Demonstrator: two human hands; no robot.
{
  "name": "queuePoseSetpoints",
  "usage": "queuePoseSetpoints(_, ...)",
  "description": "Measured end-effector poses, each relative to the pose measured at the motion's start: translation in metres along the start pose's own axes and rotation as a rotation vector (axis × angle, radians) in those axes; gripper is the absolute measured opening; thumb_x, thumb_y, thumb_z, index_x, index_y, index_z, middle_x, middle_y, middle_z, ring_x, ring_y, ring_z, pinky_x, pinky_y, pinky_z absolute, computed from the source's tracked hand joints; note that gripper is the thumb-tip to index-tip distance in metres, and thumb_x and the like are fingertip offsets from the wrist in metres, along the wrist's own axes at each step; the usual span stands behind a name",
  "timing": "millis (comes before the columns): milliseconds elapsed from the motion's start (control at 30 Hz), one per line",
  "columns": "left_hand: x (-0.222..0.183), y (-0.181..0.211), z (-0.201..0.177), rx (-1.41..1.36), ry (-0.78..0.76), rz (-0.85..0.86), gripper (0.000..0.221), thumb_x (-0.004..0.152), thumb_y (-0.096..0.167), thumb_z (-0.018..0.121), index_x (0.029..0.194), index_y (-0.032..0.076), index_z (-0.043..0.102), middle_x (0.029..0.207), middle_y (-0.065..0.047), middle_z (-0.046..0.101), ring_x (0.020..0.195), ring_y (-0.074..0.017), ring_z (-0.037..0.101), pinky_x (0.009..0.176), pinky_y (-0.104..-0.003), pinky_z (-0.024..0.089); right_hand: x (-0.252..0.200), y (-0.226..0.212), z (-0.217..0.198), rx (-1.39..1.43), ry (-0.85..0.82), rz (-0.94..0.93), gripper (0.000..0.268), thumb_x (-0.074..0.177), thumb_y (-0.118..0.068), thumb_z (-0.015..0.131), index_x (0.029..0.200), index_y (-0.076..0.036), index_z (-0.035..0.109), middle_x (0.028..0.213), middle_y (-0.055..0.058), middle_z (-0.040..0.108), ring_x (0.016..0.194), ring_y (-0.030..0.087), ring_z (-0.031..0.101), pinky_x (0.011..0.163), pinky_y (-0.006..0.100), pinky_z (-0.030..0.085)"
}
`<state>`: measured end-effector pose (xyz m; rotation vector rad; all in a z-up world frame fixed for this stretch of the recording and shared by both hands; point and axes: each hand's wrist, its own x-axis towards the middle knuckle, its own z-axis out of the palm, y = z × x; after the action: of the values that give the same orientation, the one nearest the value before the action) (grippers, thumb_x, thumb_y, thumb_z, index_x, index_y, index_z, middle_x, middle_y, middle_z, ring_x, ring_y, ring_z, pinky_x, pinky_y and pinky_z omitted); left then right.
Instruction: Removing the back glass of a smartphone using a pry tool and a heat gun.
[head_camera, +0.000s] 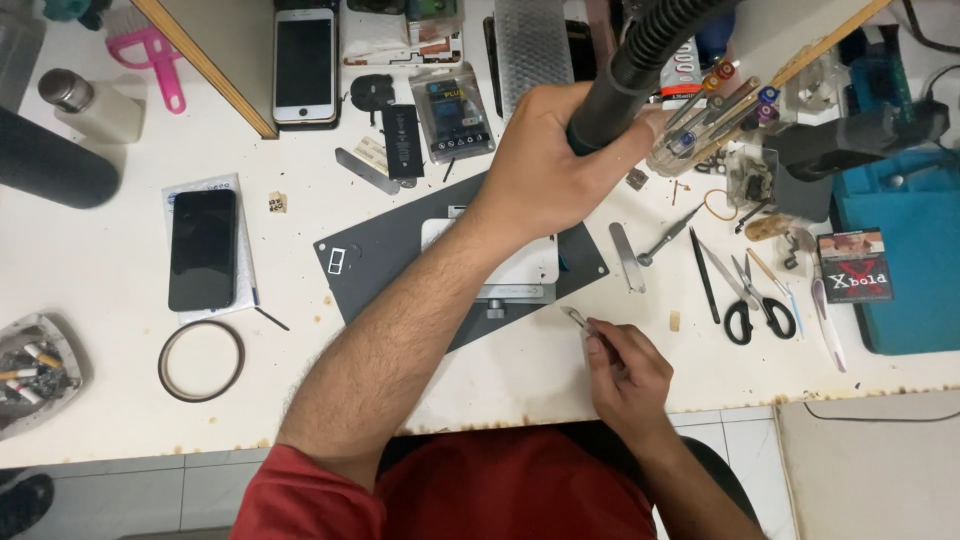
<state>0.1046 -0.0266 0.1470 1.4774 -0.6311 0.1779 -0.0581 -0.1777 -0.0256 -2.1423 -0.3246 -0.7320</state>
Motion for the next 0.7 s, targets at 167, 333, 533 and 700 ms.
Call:
queuePoseSetpoints(167,0.007,-0.002,0.006,0.018,0.027,0.009,0.044,0.088,0.024,0.067,0.063,0.018,0.031,0.06,0.007,0.028,0.058,-0.0089,0.029,0.058,-0.029,0.022,-0.001,-0.001,0.0,-0.017,-0.001,0.022,0.018,0.097,-0.008,0.065,0.11,0.004,0.07,0.089,0.012,0.071,0.065,0.013,0.061,0.055,0.022,0.048)
queuePoseSetpoints(333,0.005,-0.005,0.01,-0.036,0.019,0.011,0.044,0.09,0.026,0.066,0.063,0.018,0.032,0.058,0.007,0.028,0.055,-0.0087,0.028,0.055,-0.029,0.022,-0.001,-0.001,0.001,-0.006,0.017,0.007,0.018,0.097,-0.006,0.065,0.11,0.005,0.069,0.09,0.012,0.071,0.068,0.015,0.062,0.059,0.023,0.051)
queuePoseSetpoints(533,0.0,0.001,-0.003,0.041,0.025,0.016,0.048,0.092,0.026,0.07,0.064,0.017,0.031,0.062,0.007,0.024,0.06,-0.0097,0.025,0.057,-0.03,0.02,-0.001,0.0,0.002,0.013,0.016,0.015,0.017,0.096,-0.004,0.064,0.111,0.005,0.068,0.091,0.013,0.071,0.07,0.016,0.064,0.059,0.023,0.052)
queuePoseSetpoints(700,0.007,-0.005,0.005,-0.006,0.032,0.005,0.044,0.09,0.027,0.066,0.063,0.018,0.032,0.058,0.008,0.029,0.055,-0.0086,0.029,0.054,-0.029,0.022,-0.002,0.001,0.003,0.023,0.023,0.048,0.017,0.096,-0.005,0.065,0.11,0.004,0.069,0.091,0.012,0.07,0.069,0.015,0.062,0.059,0.023,0.05)
